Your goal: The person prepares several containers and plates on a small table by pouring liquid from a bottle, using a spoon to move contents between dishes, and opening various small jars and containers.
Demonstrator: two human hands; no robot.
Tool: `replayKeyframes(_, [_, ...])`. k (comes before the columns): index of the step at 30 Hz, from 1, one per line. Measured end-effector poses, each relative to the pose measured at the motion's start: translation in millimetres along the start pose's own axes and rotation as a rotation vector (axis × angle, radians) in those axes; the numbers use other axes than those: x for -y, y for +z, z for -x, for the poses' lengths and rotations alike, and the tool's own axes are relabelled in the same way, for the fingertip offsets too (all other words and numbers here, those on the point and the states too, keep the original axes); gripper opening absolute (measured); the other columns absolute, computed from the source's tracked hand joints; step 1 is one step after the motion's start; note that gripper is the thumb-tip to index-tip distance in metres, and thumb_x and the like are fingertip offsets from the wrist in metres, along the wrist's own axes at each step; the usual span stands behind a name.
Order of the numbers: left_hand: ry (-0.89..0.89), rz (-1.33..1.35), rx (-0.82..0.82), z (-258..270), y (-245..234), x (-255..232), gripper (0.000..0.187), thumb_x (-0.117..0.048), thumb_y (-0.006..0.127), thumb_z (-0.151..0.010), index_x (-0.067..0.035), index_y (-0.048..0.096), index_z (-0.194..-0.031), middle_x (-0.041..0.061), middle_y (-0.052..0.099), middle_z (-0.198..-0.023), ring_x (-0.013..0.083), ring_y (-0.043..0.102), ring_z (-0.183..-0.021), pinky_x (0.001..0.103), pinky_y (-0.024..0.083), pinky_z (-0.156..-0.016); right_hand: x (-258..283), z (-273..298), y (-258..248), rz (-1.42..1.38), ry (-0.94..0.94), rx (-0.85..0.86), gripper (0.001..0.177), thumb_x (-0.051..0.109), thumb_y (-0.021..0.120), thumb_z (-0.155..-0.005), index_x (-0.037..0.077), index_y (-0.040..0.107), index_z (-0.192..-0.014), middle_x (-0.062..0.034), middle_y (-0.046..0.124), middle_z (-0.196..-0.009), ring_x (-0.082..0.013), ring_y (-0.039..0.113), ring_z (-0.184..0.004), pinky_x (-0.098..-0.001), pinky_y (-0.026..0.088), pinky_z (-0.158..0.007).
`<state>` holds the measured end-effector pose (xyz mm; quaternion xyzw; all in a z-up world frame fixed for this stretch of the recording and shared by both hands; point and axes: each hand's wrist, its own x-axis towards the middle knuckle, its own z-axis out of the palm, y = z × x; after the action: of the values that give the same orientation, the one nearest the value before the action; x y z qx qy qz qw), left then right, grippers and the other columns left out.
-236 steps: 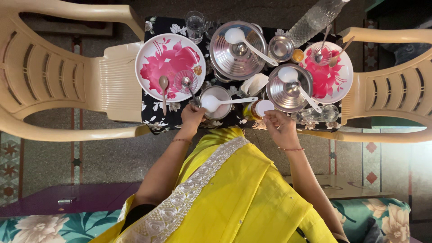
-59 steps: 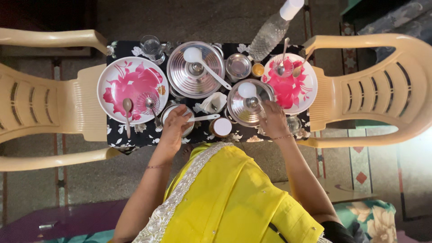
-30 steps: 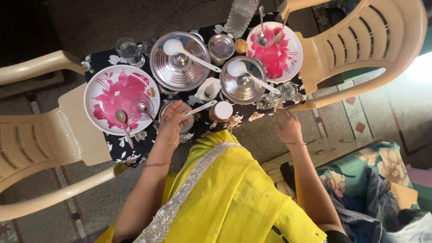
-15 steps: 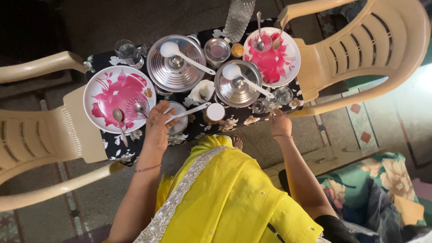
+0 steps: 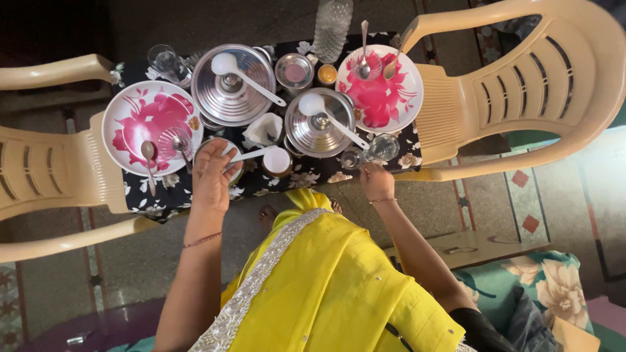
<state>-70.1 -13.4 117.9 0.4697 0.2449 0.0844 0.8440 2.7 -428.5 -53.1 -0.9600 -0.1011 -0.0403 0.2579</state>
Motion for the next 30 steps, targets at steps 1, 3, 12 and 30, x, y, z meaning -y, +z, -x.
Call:
replayKeyframes(1, [0.003,-0.001,-0.005,2,5,2,0.042,-0.010,0.067,-0.089,-0.008,0.058,-0.130,0.009,0.058,-0.134,0.0251,0.061,-0.122,0.042,0.054,-0.095,1,-1,-1,-0.004,-0.004,0.003,0.014,0.024,0.065,-0.095,0.011,0.071,-0.094,-0.0139,0.072,-0.090,-0.0363,0.069,-0.080,-0.0484,0.056,-0.068])
replayKeyframes(3, [0.011,-0.021,-0.026,8,16,4,0.042,-0.011,0.068,-0.090,-0.008,0.058,-0.130,0.009,0.058,-0.135,0.0250,0.061,-0.122,0.043,0.054,-0.095,4,-3,-5,-0.003,-0.038,0.033,0.015,0.024,0.066,-0.093,0.010,0.071,-0.093,-0.0142,0.071,-0.086,-0.0368,0.069,-0.080,-0.0490,0.055,-0.067])
replayKeyframes(12, [0.354,-0.125,-0.061,51,75,35,0.027,-0.003,0.064,-0.102,-0.002,0.060,-0.128,0.012,0.065,-0.128,0.0221,0.067,-0.115,0.035,0.060,-0.095,-11,7,-52,-0.182,-0.079,0.102,0.027,0.023,0.069,-0.091,0.006,0.071,-0.112,-0.0185,0.073,-0.098,-0.0366,0.071,-0.081,-0.0457,0.057,-0.068])
replayKeyframes(30, [-0.075,-0.989,0.481,25,140,245,0.056,-0.026,0.074,-0.082,-0.005,0.059,-0.133,0.014,0.062,-0.129,0.0242,0.069,-0.105,0.036,0.057,-0.086,-66,-51,-57,-0.385,-0.096,0.120,0.095,0.024,0.093,-0.068,0.003,0.043,-0.146,-0.0175,0.065,-0.134,-0.0273,0.068,-0.116,-0.0382,0.056,-0.096])
